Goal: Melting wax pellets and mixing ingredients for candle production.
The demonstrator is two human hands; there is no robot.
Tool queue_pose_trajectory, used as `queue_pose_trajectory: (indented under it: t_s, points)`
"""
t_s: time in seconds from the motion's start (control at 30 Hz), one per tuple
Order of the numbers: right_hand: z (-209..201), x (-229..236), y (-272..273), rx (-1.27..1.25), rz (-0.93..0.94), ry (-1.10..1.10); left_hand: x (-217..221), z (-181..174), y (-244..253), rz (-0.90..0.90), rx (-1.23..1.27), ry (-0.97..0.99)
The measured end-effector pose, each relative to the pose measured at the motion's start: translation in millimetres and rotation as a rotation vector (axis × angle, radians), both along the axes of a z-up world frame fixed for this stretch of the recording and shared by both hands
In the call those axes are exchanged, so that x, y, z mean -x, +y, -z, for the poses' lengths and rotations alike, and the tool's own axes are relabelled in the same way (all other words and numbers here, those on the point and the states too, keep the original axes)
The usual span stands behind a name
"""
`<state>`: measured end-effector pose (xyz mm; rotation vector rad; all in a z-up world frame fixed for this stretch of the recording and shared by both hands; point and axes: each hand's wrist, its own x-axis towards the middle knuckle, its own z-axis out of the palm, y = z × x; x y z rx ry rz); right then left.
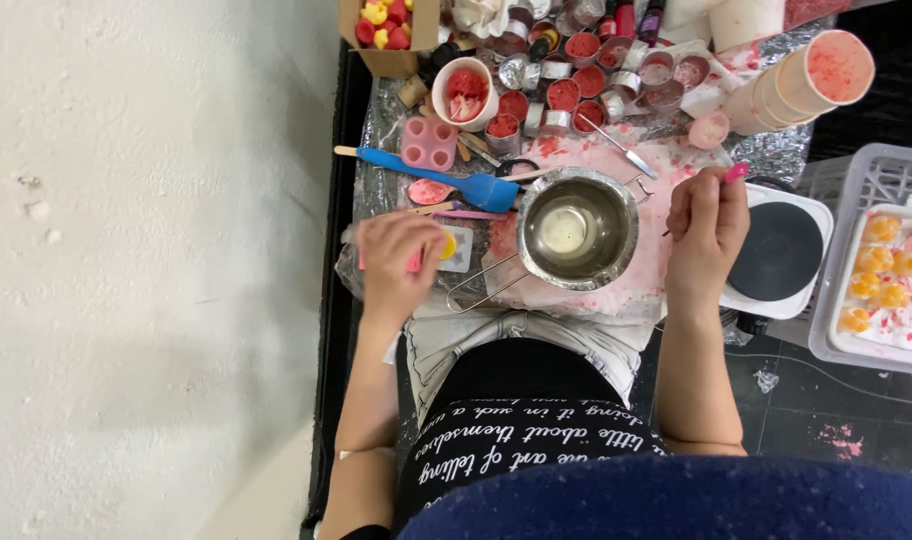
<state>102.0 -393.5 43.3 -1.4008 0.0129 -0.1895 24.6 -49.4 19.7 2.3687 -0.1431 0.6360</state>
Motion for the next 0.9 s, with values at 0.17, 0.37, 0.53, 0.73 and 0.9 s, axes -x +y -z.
queue_pose_trajectory:
  t_s: [0.17, 0.37, 0.53, 0.73, 0.9]
  points:
    - [-2, 8, 3, 0.392, 0.049, -0.022, -11, -8, -44, 0.248, 0.031, 0.135]
    - [42, -1, 3, 0.604, -0.005, 0.090, -12, -18, -64, 0.346, 0.098, 0.348]
    - [74, -8, -1, 0.454, 0.003, 0.150, -16, -22, -54, 0.315, 0.154, 0.745]
    - [60, 0, 14, 0.601, -0.072, 0.266, -20, -26, -47, 0.363, 0.126, 0.621]
    - [51, 9, 19, 0.662, -0.039, 0.168, -20, -26, -49, 0.358, 0.126, 0.641]
